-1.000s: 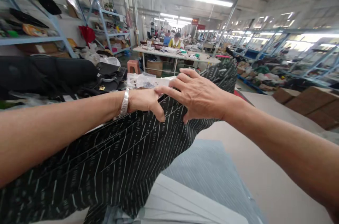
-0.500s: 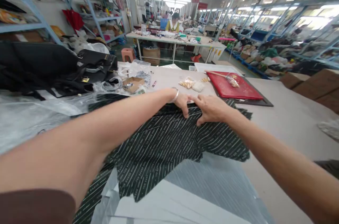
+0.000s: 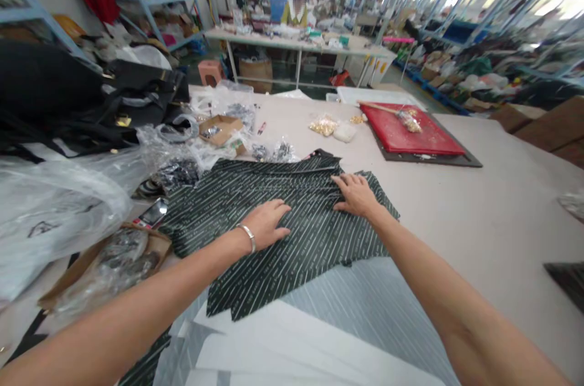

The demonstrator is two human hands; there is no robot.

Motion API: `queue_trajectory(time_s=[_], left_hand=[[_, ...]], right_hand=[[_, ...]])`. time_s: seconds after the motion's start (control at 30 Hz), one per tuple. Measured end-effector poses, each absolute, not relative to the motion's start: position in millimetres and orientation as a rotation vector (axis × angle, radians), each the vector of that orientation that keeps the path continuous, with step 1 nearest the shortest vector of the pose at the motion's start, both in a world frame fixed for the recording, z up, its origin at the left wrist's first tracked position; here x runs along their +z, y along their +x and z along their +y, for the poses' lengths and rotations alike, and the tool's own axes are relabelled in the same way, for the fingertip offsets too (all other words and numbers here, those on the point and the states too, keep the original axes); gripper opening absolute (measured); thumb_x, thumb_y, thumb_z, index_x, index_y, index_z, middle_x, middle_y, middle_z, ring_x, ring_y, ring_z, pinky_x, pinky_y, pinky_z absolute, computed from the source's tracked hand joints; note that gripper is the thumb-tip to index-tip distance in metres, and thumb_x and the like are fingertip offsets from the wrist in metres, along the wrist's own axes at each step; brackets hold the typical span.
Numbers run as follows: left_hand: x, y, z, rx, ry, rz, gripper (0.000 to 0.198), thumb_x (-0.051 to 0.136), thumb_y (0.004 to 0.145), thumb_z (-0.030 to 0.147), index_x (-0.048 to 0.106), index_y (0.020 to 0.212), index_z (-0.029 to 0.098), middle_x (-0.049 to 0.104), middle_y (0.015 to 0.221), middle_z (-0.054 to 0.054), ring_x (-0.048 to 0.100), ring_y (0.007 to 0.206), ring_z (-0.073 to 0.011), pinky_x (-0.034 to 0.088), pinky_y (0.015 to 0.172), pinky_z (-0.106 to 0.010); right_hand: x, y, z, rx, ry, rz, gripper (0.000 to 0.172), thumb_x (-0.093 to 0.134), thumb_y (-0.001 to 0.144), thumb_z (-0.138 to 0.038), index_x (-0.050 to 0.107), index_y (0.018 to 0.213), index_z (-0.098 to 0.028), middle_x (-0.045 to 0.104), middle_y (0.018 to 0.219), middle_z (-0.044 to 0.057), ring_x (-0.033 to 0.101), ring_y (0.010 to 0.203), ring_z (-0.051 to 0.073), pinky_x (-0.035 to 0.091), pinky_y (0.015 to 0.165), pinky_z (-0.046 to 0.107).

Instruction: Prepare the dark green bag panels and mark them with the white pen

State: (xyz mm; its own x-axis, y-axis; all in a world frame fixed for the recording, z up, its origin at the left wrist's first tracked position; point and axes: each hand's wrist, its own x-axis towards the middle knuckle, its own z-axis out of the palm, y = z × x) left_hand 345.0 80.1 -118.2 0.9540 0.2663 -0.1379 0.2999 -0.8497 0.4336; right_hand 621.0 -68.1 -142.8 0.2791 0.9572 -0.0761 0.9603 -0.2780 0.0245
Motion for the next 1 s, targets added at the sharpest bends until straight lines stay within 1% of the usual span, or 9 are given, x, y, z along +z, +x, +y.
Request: queue_trajectory(time_s=[0.1,0.17,0.27,0.4,0.5,0.6,0.73,0.87,1.0], left_hand=[[-115.1,277.9,59.7,0.038,2.555,0.568,0.041,0.055,0.089,0.03,0.052,0.127,0.014,0.051,0.136,-0.014,0.046,0.129,-0.0277,0.033,0.114,-0.041],[-112.8,221.7,42.9,0.135,2.489,0.751,0.042,0.05,0.092,0.036,0.049,0.127,0.014,0.051,0.134,-0.014,0.046,0.128,-0.0282,0.033,0.114,-0.043],[-109.2,125.9,-4.0,0.328,2.198,1.194,0.045,0.058,0.088,0.045,0.049,0.125,0.021,0.055,0.129,-0.01,0.052,0.122,-0.0272,0.037,0.112,-0.042],[-110.9,16.4,-99.5,0.368,1.46,1.849,0.07,0.069,0.072,0.061,0.045,0.127,0.024,0.054,0.132,-0.012,0.054,0.122,-0.0334,0.041,0.109,-0.051],[-117.6,-16.1,-159.0,0.345,0.769,2.056,0.088,0.076,0.061,0.067,0.042,0.129,0.022,0.051,0.137,-0.016,0.052,0.126,-0.034,0.04,0.11,-0.049],[-122.4,-8.8,-186.2,0.298,0.303,1.77,0.081,0.085,0.054,0.061,0.055,0.116,0.017,0.061,0.126,-0.018,0.057,0.121,-0.0338,0.046,0.104,-0.042],[-127.9,9.2,-191.9,0.255,0.203,1.296,0.053,0.084,0.063,0.051,0.068,0.099,0.015,0.072,0.105,-0.014,0.065,0.107,-0.0332,0.052,0.093,-0.038],[-137.7,8.9,-198.2,0.215,0.172,1.273,0.05,0.089,0.057,0.044,0.07,0.092,0.013,0.074,0.094,-0.014,0.069,0.095,-0.0334,0.054,0.085,-0.04],[-136.5,5.8,-204.7,0.249,0.202,1.302,0.048,0.09,0.056,0.041,0.07,0.089,0.014,0.074,0.088,-0.01,0.07,0.088,-0.0291,0.054,0.079,-0.034]], right_hand=[[-139.5,607.5,-105.2,-0.082,2.571,1.797,0.07,0.059,0.09,-0.036,0.031,0.148,-0.01,0.036,0.147,0.024,0.034,0.136,0.038,0.03,0.107,0.054],[-134.5,585.1,-141.6,-0.122,2.632,1.837,0.056,0.05,0.094,-0.035,0.038,0.144,-0.011,0.045,0.141,0.022,0.042,0.13,0.035,0.037,0.105,0.052],[-124.5,532.4,-203.7,-0.165,2.735,2.037,0.041,0.05,0.095,-0.036,0.051,0.134,-0.02,0.059,0.126,0.014,0.055,0.117,0.03,0.046,0.1,0.047],[-123.0,450.3,-268.3,-0.386,2.563,2.266,0.05,0.051,0.094,-0.04,0.044,0.139,-0.02,0.055,0.132,0.015,0.055,0.12,0.031,0.047,0.1,0.048],[-126.6,397.7,-291.7,-0.409,2.388,2.385,0.064,0.056,0.089,-0.044,0.038,0.144,-0.016,0.042,0.147,0.02,0.043,0.132,0.037,0.044,0.1,0.053],[-128.9,359.8,-306.6,-0.322,2.131,2.57,0.067,0.062,0.079,-0.039,0.044,0.14,-0.018,0.036,0.152,0.021,0.033,0.139,0.04,0.036,0.103,0.056],[-137.7,329.8,-331.9,-0.202,1.945,2.705,0.064,0.061,0.07,-0.027,0.052,0.133,-0.022,0.044,0.146,0.021,0.024,0.143,0.041,0.032,0.102,0.057],[-153.1,316.7,-353.6,-0.149,1.986,2.623,0.062,0.059,0.071,-0.014,0.054,0.132,-0.027,0.048,0.144,0.017,0.02,0.145,0.042,0.033,0.102,0.059],[-159.5,312.2,-359.5,-0.133,2.03,2.537,0.062,0.059,0.075,-0.011,0.052,0.135,-0.028,0.044,0.147,0.019,0.019,0.144,0.046,0.034,0.102,0.065]])
